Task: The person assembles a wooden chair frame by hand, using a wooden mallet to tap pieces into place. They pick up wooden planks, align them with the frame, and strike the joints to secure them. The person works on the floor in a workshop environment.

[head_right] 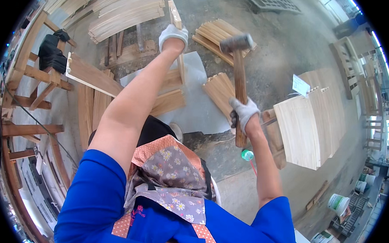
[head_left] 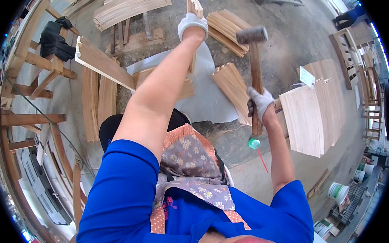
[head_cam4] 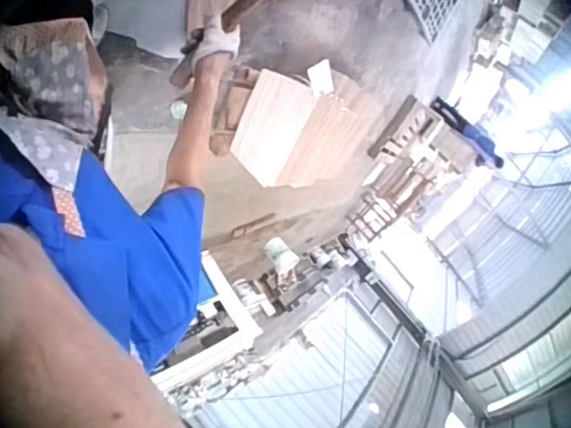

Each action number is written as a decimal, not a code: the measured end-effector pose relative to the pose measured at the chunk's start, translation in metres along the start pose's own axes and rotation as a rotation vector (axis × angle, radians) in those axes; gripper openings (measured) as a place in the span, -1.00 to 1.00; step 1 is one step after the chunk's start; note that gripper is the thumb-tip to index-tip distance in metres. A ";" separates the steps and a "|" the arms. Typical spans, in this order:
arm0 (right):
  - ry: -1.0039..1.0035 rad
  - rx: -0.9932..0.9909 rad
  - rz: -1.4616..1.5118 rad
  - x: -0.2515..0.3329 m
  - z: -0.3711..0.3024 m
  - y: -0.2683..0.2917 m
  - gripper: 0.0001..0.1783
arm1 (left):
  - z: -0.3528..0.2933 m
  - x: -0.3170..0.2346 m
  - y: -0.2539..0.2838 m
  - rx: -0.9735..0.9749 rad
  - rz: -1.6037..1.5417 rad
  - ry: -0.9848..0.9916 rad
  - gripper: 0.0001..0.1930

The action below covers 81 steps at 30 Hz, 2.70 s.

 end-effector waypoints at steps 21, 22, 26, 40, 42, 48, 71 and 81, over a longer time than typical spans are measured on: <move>0.510 -0.069 -0.724 0.172 -0.054 -0.096 -0.48 | 0.005 0.057 -0.005 -0.079 -0.213 -0.006 -0.55; 0.460 -0.122 -0.694 0.160 -0.041 -0.067 -0.48 | -0.028 0.019 -0.006 0.248 -0.168 -0.080 -0.57; 0.553 -0.103 -0.673 0.168 -0.045 -0.081 -0.47 | -0.096 0.131 0.069 0.933 0.168 -0.025 -0.48; 0.563 0.119 -0.524 0.178 -0.129 -0.171 -0.45 | -0.074 0.274 0.234 -0.269 -0.015 0.344 -0.15; 0.584 0.190 -0.592 0.168 -0.128 -0.202 -0.47 | -0.066 0.304 0.226 -0.179 0.115 0.397 -0.26; 0.757 0.283 -0.610 0.199 -0.201 -0.249 -0.49 | -0.067 0.282 0.220 -0.283 0.072 0.281 -0.50; 0.803 0.332 -0.993 0.153 -0.158 -0.340 -0.51 | -0.062 0.329 0.217 -0.156 0.221 0.349 -0.29; 0.769 0.121 -0.274 0.196 -0.192 -0.126 -0.48 | -0.100 0.161 0.175 0.594 0.179 0.003 0.07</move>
Point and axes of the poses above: each hand's wrist, its own z-axis towards the middle knuckle, its own y-axis out of the back of the hand, x = y × z, the point moved 7 cm from there along z, towards the middle knuckle, and after that the axes turned 14 degrees about -y, right-handed, at the moved point
